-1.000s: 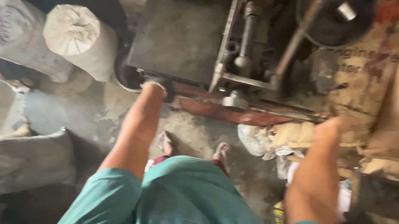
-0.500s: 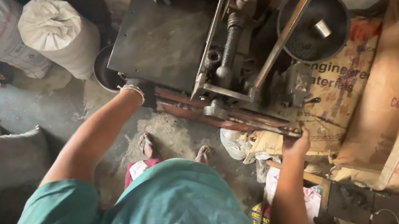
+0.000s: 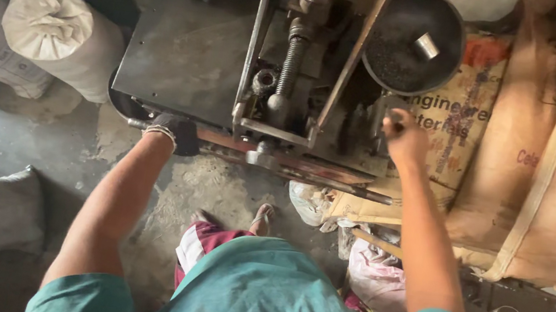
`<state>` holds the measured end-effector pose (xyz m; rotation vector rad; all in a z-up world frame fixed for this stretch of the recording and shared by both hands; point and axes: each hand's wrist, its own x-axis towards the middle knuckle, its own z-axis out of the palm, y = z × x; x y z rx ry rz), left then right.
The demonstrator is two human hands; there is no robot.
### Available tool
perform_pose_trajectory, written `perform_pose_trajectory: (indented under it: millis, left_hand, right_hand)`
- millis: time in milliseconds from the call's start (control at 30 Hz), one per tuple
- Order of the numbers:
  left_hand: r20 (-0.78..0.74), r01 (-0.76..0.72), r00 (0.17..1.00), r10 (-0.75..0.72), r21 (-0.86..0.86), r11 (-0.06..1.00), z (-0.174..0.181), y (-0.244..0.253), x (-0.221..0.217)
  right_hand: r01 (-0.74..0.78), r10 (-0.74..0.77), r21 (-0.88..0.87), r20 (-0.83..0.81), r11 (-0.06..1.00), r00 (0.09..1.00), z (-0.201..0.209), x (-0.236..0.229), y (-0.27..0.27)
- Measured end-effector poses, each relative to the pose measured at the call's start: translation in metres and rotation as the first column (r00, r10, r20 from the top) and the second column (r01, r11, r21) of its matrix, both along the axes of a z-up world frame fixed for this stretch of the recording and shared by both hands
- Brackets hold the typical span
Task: The person operates a manual machine by turning a crank and handling small metal pieces. They repeatedly pick up metal pieces, place them into the machine, and turn the crank to process them.
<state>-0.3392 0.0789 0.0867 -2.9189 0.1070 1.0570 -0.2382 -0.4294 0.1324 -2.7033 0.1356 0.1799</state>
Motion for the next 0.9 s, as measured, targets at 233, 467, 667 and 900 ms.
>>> perform_pose_trajectory:
  millis: [233,467,667,900]
  left_hand:
    - [0.018,-0.009,1.000,0.009,-0.006,1.000,0.006,-0.002,-0.001]
    - [-0.051,0.089,0.994,-0.092,-0.065,0.994,-0.013,0.010,0.001]
    - [-0.095,0.116,0.987,-0.128,-0.121,0.986,-0.017,0.015,0.006]
    - [-0.128,0.100,0.985,-0.115,-0.122,0.988,0.004,0.006,0.008]
  right_hand:
    - [-0.170,0.194,-0.196,0.113,0.966,0.974,-0.029,0.019,-0.014]
    - [0.051,-0.039,-0.033,0.293,0.998,0.955,-0.066,0.057,-0.019]
    - [0.052,-0.037,-0.025,0.421,0.998,0.906,-0.075,0.055,-0.020]
    - [-0.010,0.023,-0.033,0.416,0.999,0.909,-0.062,0.063,-0.015]
